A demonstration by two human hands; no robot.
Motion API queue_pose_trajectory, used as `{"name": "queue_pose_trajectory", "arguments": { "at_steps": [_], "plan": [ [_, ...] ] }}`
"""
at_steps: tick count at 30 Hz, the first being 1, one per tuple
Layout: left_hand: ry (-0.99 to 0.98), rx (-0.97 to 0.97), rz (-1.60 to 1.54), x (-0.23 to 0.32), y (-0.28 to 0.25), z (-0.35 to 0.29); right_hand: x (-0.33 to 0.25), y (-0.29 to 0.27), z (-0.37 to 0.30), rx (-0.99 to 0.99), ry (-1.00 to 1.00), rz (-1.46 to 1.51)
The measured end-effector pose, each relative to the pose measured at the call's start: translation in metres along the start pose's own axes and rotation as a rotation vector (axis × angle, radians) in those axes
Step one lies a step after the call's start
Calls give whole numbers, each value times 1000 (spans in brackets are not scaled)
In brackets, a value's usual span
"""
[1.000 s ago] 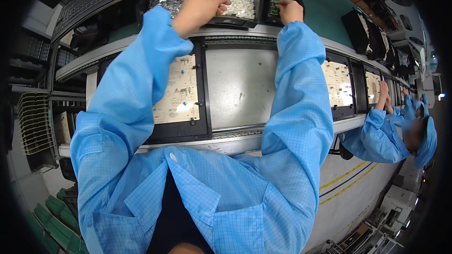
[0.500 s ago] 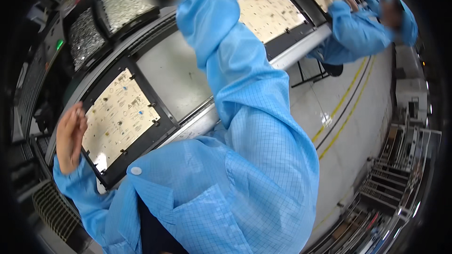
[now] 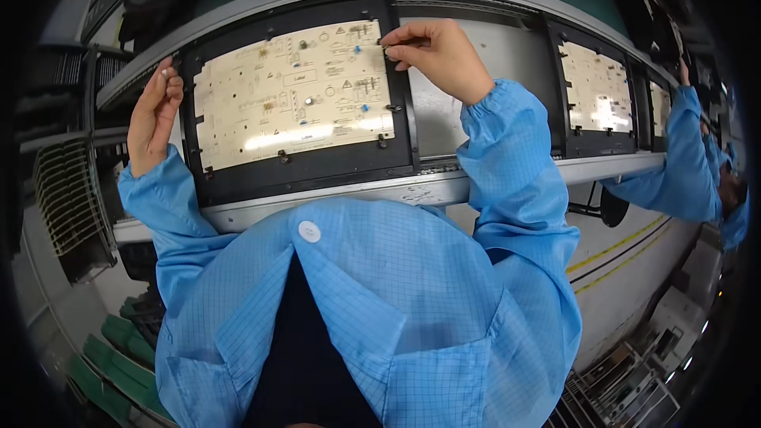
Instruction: Manually placing and securing electronic components onto printed circuit boards at an assembly station.
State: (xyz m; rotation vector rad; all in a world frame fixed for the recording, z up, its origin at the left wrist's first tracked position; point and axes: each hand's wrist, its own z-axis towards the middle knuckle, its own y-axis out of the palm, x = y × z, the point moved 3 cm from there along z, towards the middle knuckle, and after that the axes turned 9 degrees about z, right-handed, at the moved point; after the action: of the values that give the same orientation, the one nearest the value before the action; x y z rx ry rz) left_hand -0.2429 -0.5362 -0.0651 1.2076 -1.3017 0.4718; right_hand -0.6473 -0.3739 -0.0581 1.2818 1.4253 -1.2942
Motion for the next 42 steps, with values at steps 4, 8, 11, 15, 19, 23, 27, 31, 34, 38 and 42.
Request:
{"name": "queue_pose_trajectory", "arguments": {
  "at_steps": [4, 8, 11, 15, 19, 23, 27, 31, 34, 38, 42],
  "plan": [
    [6, 60, -44, -3, -17, -3, -10, 19, 11, 7, -110, -273],
    [27, 117, -146, -2, -25, -3, -8, 26, 22, -31, -115, -320],
    [37, 127, -180, -1, -26, -2, -7, 23, 32, 25, -163, -346],
    [25, 154, -131, -2, -20, -4, -17, 27, 40, 67, -206, -441],
    [31, 160, -138, 1, -16, -9, -17, 36, 48, 15, -153, -505],
    [24, 207, -116, -2, -21, -6, -17, 45, 53, -38, -217, -565],
    [19, 171, -123, -1, -20, -5, -14, 50, 57, -56, -245, -642],
    [19, 156, -114, -3, -21, -3, -13, 49, 60, -26, -259, -637],
    [33, 192, -81, 2, -18, -11, -13, 50, 64, -29, -250, -621],
    [30, 161, -86, -1, -21, -9, -16, 52, 64, -50, -227, -656],
    [30, 143, -67, 0, -19, -8, -14, 52, 65, -23, -298, -696]
  ]
}}
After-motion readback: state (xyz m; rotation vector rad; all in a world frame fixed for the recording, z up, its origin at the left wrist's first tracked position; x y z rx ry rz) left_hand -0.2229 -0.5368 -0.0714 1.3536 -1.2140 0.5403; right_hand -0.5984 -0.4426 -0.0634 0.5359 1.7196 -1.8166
